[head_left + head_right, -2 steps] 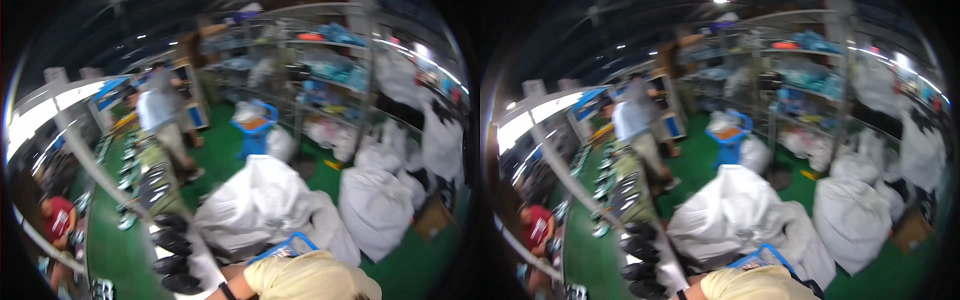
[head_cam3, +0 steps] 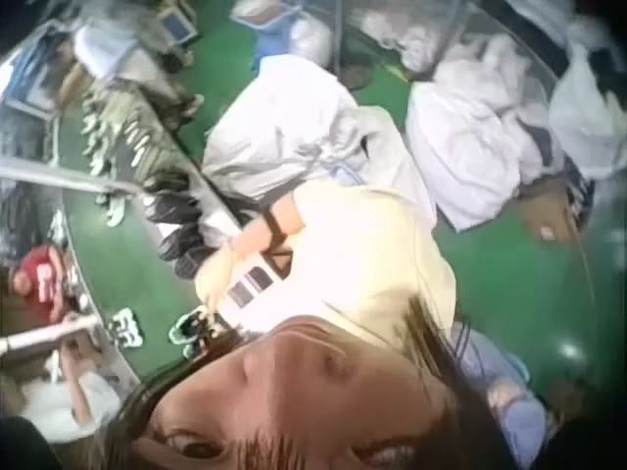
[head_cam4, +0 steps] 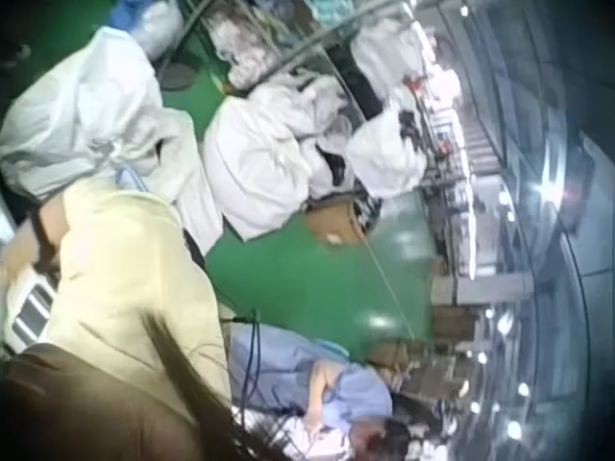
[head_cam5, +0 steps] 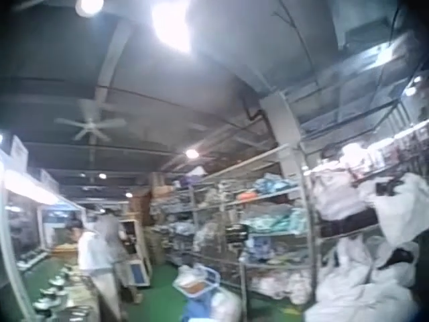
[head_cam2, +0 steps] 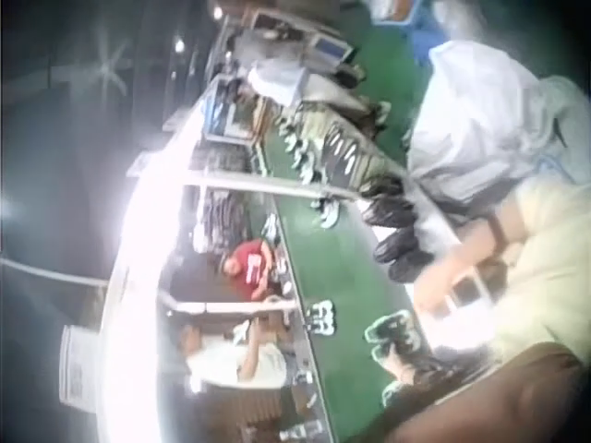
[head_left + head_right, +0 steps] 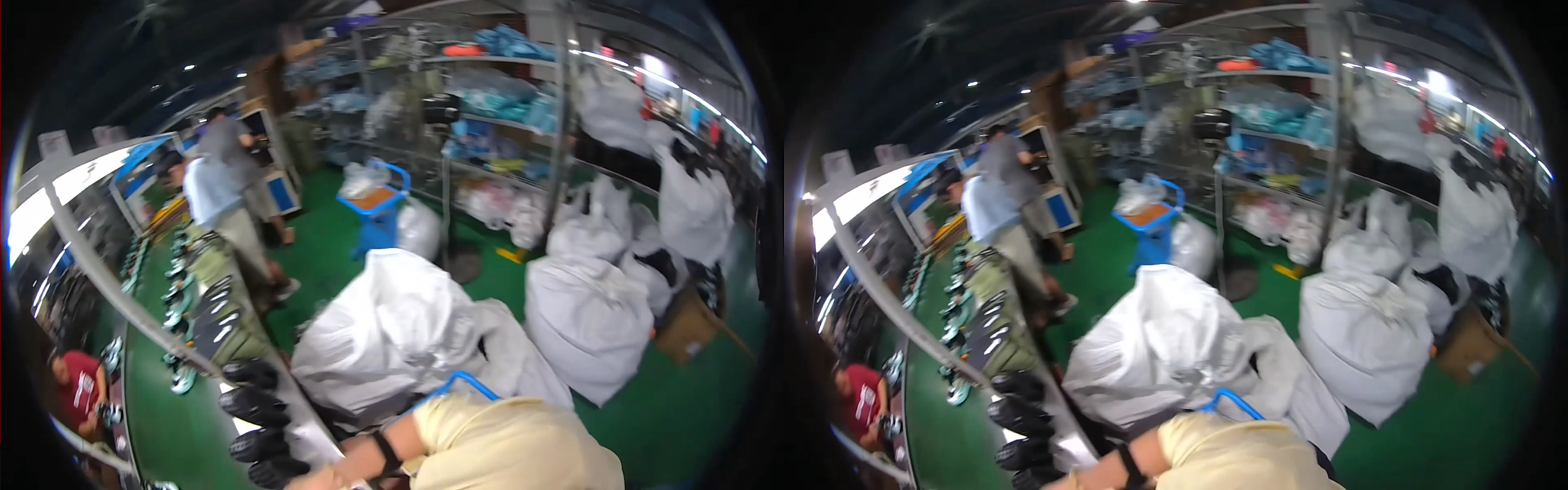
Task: Checking shoes on an assembly line and checking water bottles.
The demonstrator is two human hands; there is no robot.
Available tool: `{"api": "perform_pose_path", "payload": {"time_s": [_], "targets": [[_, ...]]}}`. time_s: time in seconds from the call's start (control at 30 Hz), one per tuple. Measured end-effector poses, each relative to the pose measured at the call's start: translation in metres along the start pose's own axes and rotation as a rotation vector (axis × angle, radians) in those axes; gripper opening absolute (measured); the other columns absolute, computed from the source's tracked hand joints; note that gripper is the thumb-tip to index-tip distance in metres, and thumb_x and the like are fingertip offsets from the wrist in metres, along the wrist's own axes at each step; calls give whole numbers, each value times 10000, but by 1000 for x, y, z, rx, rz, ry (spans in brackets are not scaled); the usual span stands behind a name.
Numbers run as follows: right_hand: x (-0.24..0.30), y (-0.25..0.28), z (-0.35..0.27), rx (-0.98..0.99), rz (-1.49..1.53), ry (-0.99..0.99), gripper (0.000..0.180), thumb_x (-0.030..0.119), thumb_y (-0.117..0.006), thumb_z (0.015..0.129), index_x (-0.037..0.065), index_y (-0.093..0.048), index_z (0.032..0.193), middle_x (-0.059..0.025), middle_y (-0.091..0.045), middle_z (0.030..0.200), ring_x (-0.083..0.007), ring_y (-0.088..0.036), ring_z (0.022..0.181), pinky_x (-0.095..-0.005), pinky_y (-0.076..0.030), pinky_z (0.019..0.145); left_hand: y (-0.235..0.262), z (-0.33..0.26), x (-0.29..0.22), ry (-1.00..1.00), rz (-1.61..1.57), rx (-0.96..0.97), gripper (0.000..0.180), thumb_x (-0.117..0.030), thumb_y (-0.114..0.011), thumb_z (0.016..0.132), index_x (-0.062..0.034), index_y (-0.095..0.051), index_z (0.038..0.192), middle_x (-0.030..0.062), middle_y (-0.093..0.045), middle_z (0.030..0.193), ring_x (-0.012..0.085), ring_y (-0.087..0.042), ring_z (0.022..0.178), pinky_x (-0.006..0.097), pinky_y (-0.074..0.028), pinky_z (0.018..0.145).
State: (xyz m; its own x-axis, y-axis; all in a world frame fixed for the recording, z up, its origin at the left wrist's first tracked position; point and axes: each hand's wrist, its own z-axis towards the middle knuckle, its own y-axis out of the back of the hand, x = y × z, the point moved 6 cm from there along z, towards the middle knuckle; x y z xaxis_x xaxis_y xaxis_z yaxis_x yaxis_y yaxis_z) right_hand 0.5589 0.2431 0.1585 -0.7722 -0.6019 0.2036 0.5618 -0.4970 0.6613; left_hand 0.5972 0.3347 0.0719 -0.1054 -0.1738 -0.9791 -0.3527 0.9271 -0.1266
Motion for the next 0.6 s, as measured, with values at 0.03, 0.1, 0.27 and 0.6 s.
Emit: {"api": "perform_pose_path", "payload": {"time_s": [0.03, 0.1, 0.27, 0.6], "targets": [[6, 53, -15, 30, 40, -415, 313, 321, -565, 890, 19, -635, 932, -188, -642, 776, -337, -633, 755, -455, -482, 661, -7, -3, 2, 11, 7, 27, 184, -187, -542, 953, -43, -598, 1053, 133, -624, 915, 220, -612, 775, 328, -506, 638], [48, 169, -84, -77, -118, -958, 415, 388, -588, 875, -21, -619, 815, -239, -588, 722, -374, -595, 666, -471, -441, 616, -29, -6, -6, 3, 15, 79, 182, -188, -545, 952, -45, -600, 1051, 130, -623, 904, 219, -610, 760, 328, -503, 630], [157, 280, -229, -479, -405, -1259, 421, 420, -569, 930, 10, -642, 863, -170, -635, 710, -321, -598, 619, -424, -464, 607, -87, -18, -39, -62, 24, 181, 179, -192, -553, 949, -49, -603, 1045, 122, -623, 878, 217, -605, 722, 327, -496, 612], [220, 314, -298, -700, -114, -1589, 398, 397, -559, 965, 13, -639, 895, -41, -545, 527, -128, -517, 463, -318, -427, 497, -133, -29, -99, -207, 26, 221, 173, -200, -570, 943, -58, -610, 1033, 107, -622, 825, 212, -594, 647, 327, -482, 575]]}}
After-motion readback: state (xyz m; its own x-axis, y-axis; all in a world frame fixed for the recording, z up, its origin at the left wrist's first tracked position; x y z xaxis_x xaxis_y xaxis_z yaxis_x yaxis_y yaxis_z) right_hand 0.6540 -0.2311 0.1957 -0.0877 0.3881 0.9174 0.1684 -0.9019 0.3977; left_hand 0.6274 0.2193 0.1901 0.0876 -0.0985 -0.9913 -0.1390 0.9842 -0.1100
